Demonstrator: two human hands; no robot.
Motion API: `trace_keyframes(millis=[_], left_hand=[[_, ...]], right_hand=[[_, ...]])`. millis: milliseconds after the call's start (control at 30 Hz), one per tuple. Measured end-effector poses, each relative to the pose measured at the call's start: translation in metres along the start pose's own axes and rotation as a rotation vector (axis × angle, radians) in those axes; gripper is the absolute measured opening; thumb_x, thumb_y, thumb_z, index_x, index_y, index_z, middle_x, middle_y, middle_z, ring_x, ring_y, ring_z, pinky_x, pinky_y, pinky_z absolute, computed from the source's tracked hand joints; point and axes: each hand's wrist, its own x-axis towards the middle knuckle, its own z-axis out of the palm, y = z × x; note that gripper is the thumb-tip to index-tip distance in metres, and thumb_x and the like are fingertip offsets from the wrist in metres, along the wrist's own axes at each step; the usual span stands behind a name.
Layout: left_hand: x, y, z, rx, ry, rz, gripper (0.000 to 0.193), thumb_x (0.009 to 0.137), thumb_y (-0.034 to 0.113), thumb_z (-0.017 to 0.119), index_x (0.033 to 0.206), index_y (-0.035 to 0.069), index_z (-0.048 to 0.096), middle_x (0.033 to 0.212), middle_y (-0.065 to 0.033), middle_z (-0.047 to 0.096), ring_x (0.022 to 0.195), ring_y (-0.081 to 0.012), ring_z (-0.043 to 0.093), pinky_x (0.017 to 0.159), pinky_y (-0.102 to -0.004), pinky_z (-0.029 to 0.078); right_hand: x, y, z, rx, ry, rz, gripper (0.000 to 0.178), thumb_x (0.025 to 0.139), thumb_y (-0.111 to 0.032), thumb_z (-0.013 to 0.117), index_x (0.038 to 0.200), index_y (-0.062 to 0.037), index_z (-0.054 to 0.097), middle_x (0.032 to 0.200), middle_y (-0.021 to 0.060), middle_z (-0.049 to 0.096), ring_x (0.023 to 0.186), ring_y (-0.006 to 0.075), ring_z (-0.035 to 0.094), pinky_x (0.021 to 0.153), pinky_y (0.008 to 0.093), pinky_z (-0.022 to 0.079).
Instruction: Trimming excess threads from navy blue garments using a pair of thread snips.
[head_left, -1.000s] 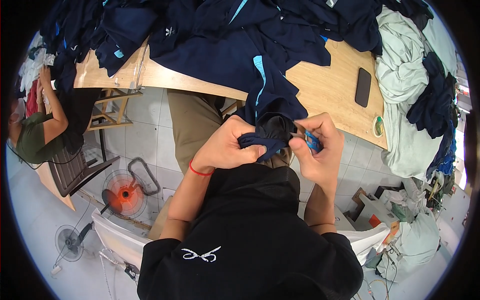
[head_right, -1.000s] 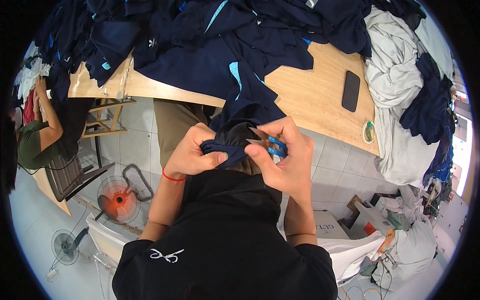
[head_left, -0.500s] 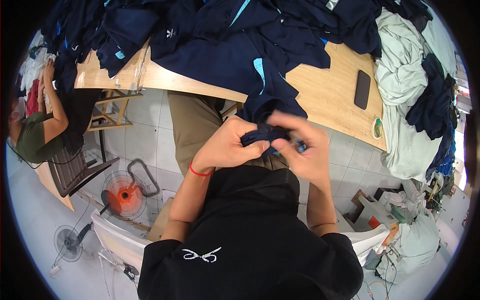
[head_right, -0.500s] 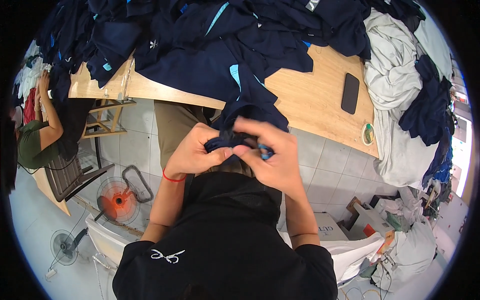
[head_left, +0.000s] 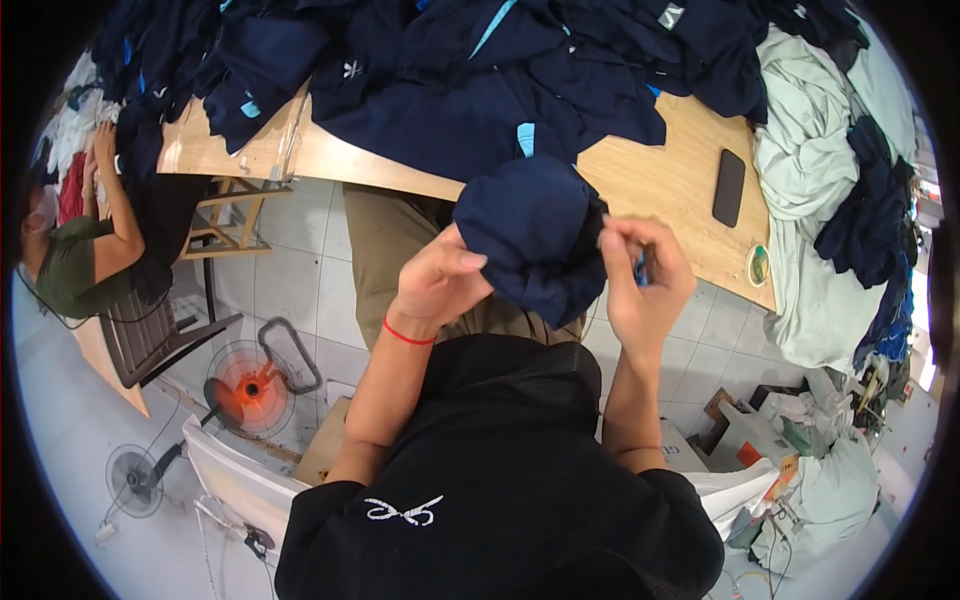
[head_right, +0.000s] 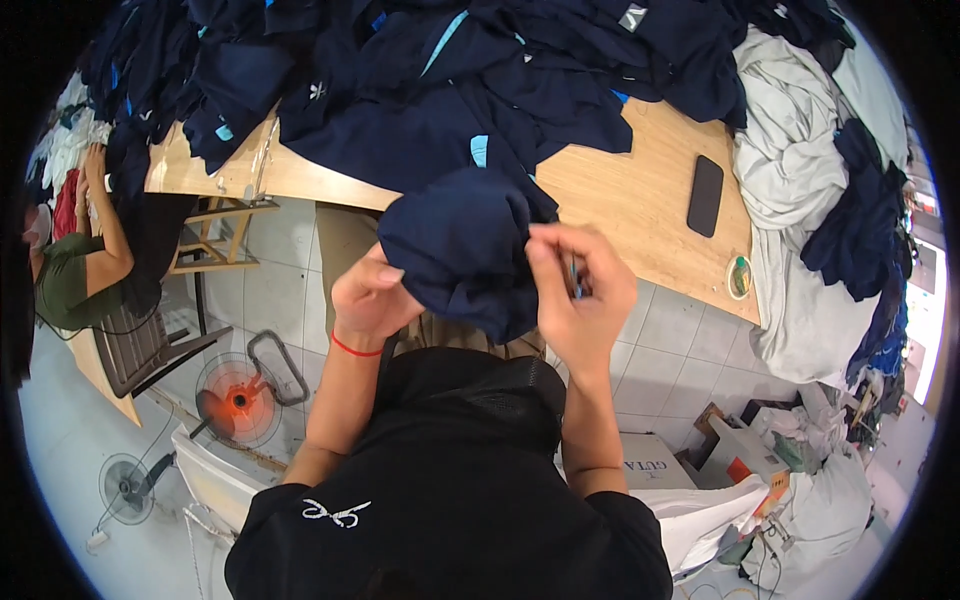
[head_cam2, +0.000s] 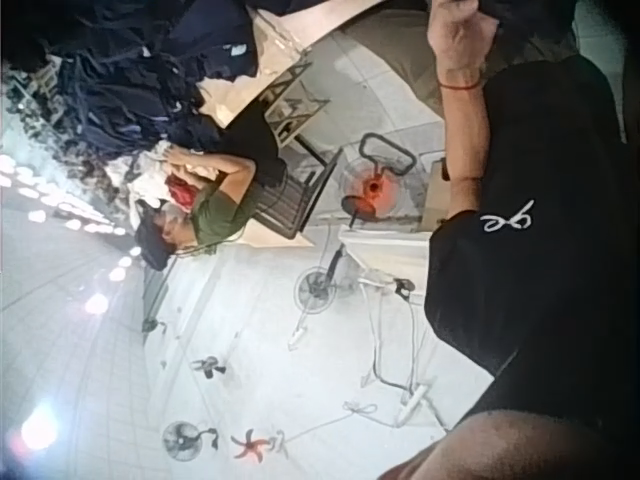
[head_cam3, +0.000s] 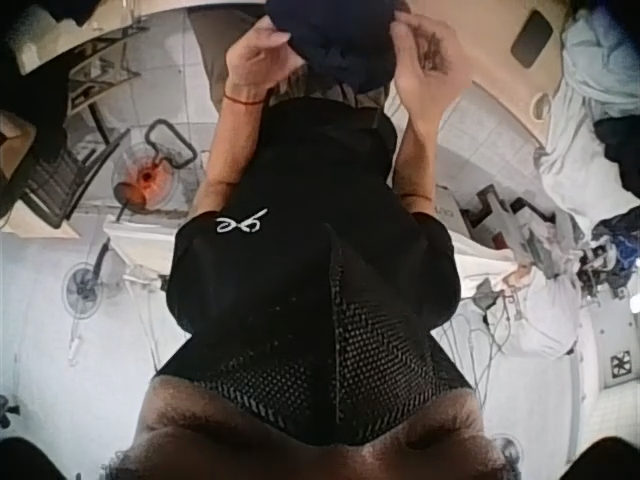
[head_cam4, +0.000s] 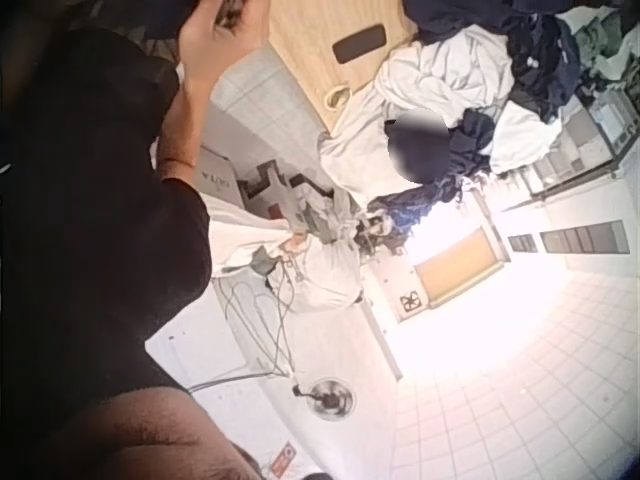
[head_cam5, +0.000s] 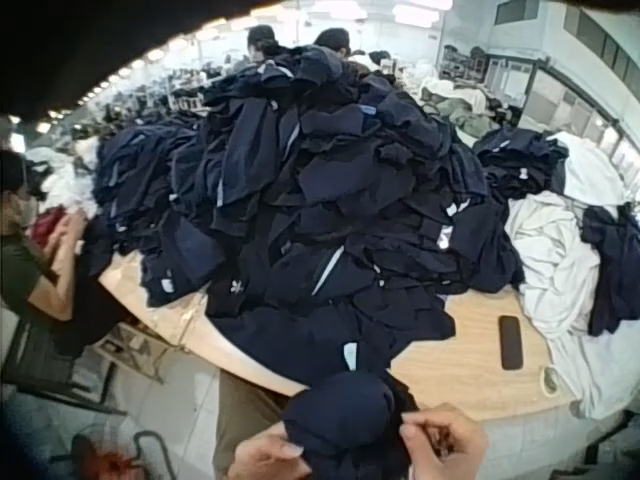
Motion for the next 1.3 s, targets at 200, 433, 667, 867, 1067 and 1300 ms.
trace_keyframes(millis=[200, 433, 667, 867, 1067, 1300], left_hand=[[0.011, -0.004, 0.005, -0.019, -0.106, 0.119, 0.075, 0.091, 0.003, 0.057, 0.161, -0.008, 0.034, 0.161, -0.0183, 0.048, 0.148, -0.0287, 0.047, 0.125, -0.0429, 0.035], [0.002, -0.008, 0.002, 0.406, 0.213, 0.223, 0.046, 0.098, 0.000, 0.065, 0.144, -0.001, 0.056, 0.133, -0.0049, 0.064, 0.127, -0.0148, 0.058, 0.110, -0.0320, 0.045], [0.012, -0.019, 0.024, 0.612, 0.320, 0.322, 0.039, 0.107, 0.009, 0.066, 0.143, 0.001, 0.053, 0.131, -0.0029, 0.063, 0.119, -0.0107, 0.059, 0.106, -0.0279, 0.047], [0.009, -0.007, 0.015, 0.611, 0.365, 0.233, 0.047, 0.107, 0.008, 0.066, 0.149, 0.003, 0.048, 0.137, -0.0034, 0.058, 0.124, -0.0110, 0.055, 0.107, -0.0287, 0.047], [0.008, -0.009, 0.016, 0.632, 0.263, 0.240, 0.087, 0.087, -0.016, 0.076, 0.158, 0.005, 0.030, 0.137, -0.0064, 0.052, 0.129, -0.0157, 0.053, 0.104, -0.0317, 0.052], [0.017, -0.028, 0.015, 0.582, 0.216, 0.387, 0.068, 0.089, -0.015, 0.077, 0.140, 0.005, 0.036, 0.126, -0.0091, 0.063, 0.113, -0.0144, 0.066, 0.092, -0.0284, 0.057]], right_hand=[[-0.011, -0.010, 0.012, 0.093, -0.276, -0.097, 0.023, 0.079, 0.009, 0.085, 0.097, 0.0011, 0.072, 0.086, 0.0061, 0.071, 0.065, 0.0112, 0.058, 0.058, 0.0239, 0.041], [-0.009, -0.010, 0.009, 0.058, -0.104, -0.147, 0.021, 0.083, 0.010, 0.081, 0.097, -0.0016, 0.072, 0.081, 0.0053, 0.066, 0.065, 0.0115, 0.055, 0.060, 0.0235, 0.042], [-0.011, -0.028, 0.020, 0.003, -0.301, -0.111, 0.035, 0.080, 0.014, 0.074, 0.111, -0.0007, 0.073, 0.078, 0.0085, 0.062, 0.064, 0.0171, 0.057, 0.061, 0.0274, 0.045], [-0.010, -0.014, 0.013, -0.043, -0.498, -0.149, 0.023, 0.076, 0.010, 0.080, 0.094, 0.0007, 0.068, 0.083, 0.0105, 0.065, 0.070, 0.0250, 0.065, 0.064, 0.0323, 0.049], [-0.011, -0.014, 0.000, -0.278, -0.303, -0.223, 0.026, 0.068, 0.010, 0.079, 0.085, -0.0016, 0.063, 0.078, 0.0093, 0.063, 0.065, 0.0273, 0.064, 0.061, 0.0331, 0.049], [-0.024, -0.025, 0.006, -0.411, 0.072, -0.539, 0.033, 0.058, 0.011, 0.079, 0.080, -0.0059, 0.061, 0.064, 0.0061, 0.053, 0.054, 0.0243, 0.054, 0.052, 0.0339, 0.041]])
